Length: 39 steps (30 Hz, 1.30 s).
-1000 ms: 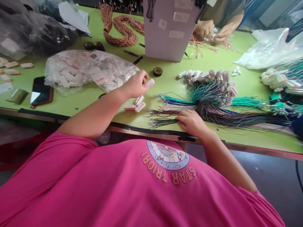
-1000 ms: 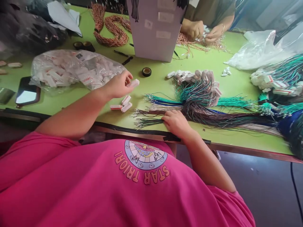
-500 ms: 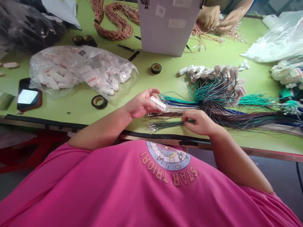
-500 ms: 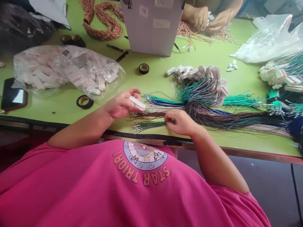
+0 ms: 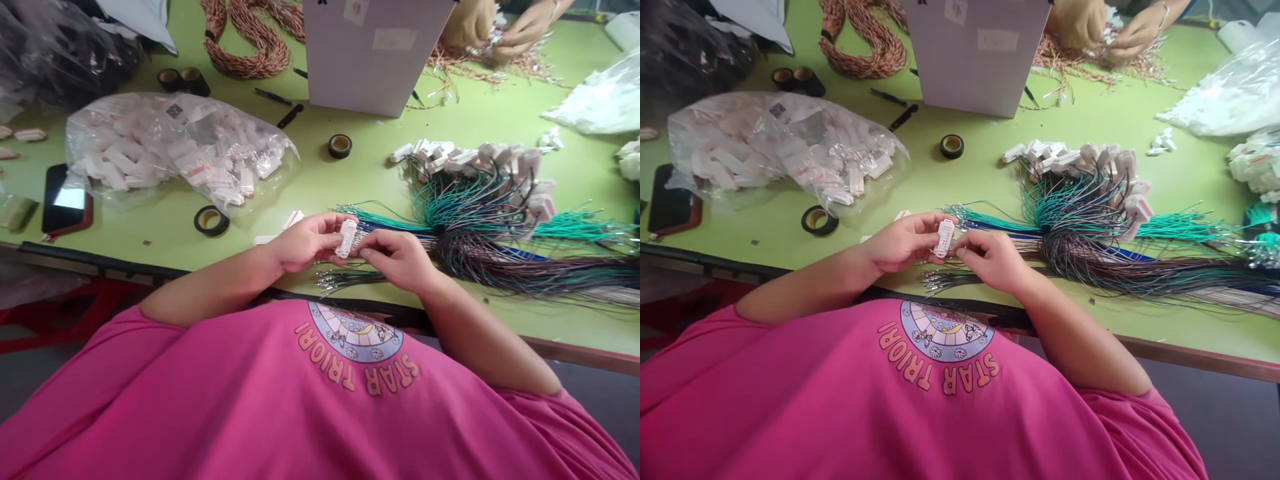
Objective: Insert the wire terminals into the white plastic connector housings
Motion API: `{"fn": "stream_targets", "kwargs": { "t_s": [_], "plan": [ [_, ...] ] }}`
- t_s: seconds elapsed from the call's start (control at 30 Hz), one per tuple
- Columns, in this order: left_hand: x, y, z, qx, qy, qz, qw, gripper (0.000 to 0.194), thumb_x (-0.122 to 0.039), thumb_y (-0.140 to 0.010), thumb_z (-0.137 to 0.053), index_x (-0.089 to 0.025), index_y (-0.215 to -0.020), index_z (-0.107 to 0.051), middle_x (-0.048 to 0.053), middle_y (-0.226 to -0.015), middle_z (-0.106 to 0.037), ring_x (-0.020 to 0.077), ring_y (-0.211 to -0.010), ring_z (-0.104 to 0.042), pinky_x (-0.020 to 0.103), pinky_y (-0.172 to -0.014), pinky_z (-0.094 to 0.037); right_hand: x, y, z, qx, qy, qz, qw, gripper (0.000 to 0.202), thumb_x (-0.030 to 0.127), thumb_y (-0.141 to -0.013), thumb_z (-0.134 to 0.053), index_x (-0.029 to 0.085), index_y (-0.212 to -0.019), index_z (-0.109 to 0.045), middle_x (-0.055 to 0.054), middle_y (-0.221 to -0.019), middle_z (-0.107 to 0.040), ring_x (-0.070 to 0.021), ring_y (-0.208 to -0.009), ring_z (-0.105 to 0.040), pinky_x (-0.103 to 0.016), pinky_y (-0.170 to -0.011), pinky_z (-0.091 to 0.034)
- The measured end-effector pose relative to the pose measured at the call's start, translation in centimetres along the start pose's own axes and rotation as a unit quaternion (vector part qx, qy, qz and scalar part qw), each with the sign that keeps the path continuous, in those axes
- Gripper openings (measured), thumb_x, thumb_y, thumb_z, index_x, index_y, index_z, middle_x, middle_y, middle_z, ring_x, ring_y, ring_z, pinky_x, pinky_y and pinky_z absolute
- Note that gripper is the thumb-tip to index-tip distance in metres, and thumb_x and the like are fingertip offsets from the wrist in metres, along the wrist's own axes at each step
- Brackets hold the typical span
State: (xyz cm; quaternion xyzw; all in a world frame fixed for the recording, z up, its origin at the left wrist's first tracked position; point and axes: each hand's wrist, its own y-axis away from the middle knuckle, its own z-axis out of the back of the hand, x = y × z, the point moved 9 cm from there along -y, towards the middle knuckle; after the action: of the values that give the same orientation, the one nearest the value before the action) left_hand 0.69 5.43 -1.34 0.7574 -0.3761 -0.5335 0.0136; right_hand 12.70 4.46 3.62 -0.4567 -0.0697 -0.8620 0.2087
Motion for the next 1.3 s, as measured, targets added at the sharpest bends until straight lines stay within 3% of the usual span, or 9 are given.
{"fn": "stream_targets", "kwargs": {
  "t_s": [0.13,0.33,0.63,0.77,0.87,1.03,1.3],
  "plan": [
    [0.1,-0.2,0.1,-0.011,0.021,0.007,1.000,0.029,-0.012,-0.082,-0.066,-0.017,-0.111,-0.061,0.007,-0.106,-0.068,0.0154,-0.081,-0.070,0.025,-0.064,-0.056,0.6,0.5,1.3,-0.068,0.084,0.031,0.994,0.019,0.023,-0.085,-0.055,0.018,-0.080,-0.073,-0.001,-0.066,-0.068,-0.0103,-0.056,-0.054,-0.024,-0.057,-0.040],
    [0.4,-0.3,0.2,-0.017,0.031,0.025,0.999,0.035,-0.008,-0.080,-0.067,-0.016,-0.113,-0.058,0.009,-0.102,-0.071,0.0174,-0.084,-0.072,0.026,-0.068,-0.056,0.9,1.0,1.2,-0.091,0.181,0.079,0.976,0.025,0.025,-0.090,-0.050,0.020,-0.084,-0.074,-0.004,-0.073,-0.073,-0.0156,-0.067,-0.064,-0.028,-0.066,-0.046],
    [0.7,-0.4,0.0,-0.007,0.026,0.024,0.999,0.047,-0.006,-0.075,-0.070,-0.017,-0.119,-0.057,0.008,-0.101,-0.069,0.0184,-0.087,-0.072,0.026,-0.068,-0.055,2.1,1.3,0.6,-0.105,0.289,0.145,0.940,0.028,0.020,-0.090,-0.047,0.021,-0.074,-0.071,-0.004,-0.063,-0.069,-0.0149,-0.058,-0.059,-0.028,-0.060,-0.042],
    [0.5,-0.3,0.1,-0.020,0.001,0.021,1.000,0.049,-0.006,-0.076,-0.068,-0.017,-0.123,-0.056,0.008,-0.100,-0.068,0.0163,-0.083,-0.070,0.026,-0.068,-0.055,2.1,1.2,0.1,-0.083,0.319,0.157,0.931,0.031,0.020,-0.089,-0.046,0.021,-0.064,-0.064,-0.003,-0.058,-0.064,-0.0136,-0.053,-0.050,-0.029,-0.058,-0.037],
    [0.4,-0.2,0.2,-0.033,-0.018,0.021,0.999,0.048,-0.005,-0.076,-0.068,-0.016,-0.121,-0.057,0.005,-0.096,-0.066,0.0136,-0.077,-0.068,0.027,-0.068,-0.056,2.1,1.2,-0.2,-0.060,0.336,0.165,0.925,0.034,0.020,-0.089,-0.046,0.021,-0.058,-0.059,-0.002,-0.056,-0.061,-0.0131,-0.052,-0.044,-0.030,-0.057,-0.033],
    [0.8,-0.3,0.2,-0.032,-0.012,0.026,0.999,0.041,-0.008,-0.073,-0.073,-0.013,-0.112,-0.060,0.003,-0.090,-0.063,0.0113,-0.073,-0.065,0.027,-0.067,-0.055,2.4,1.7,-1.4,-0.029,0.352,0.210,0.912,0.030,0.018,-0.091,-0.046,0.021,-0.067,-0.063,-0.001,-0.054,-0.059,-0.0124,-0.052,-0.042,-0.030,-0.054,-0.027],
    [0.9,-0.5,0.3,-0.024,0.009,0.017,1.000,0.046,-0.012,-0.069,-0.079,-0.011,-0.110,-0.059,0.003,-0.087,-0.064,0.0114,-0.071,-0.065,0.026,-0.066,-0.055,3.1,2.0,-0.3,-0.137,0.259,0.277,0.915,0.025,0.014,-0.089,-0.049,0.018,-0.070,-0.065,0.001,-0.054,-0.060,-0.0097,-0.051,-0.050,-0.025,-0.054,-0.036]
  ]
}}
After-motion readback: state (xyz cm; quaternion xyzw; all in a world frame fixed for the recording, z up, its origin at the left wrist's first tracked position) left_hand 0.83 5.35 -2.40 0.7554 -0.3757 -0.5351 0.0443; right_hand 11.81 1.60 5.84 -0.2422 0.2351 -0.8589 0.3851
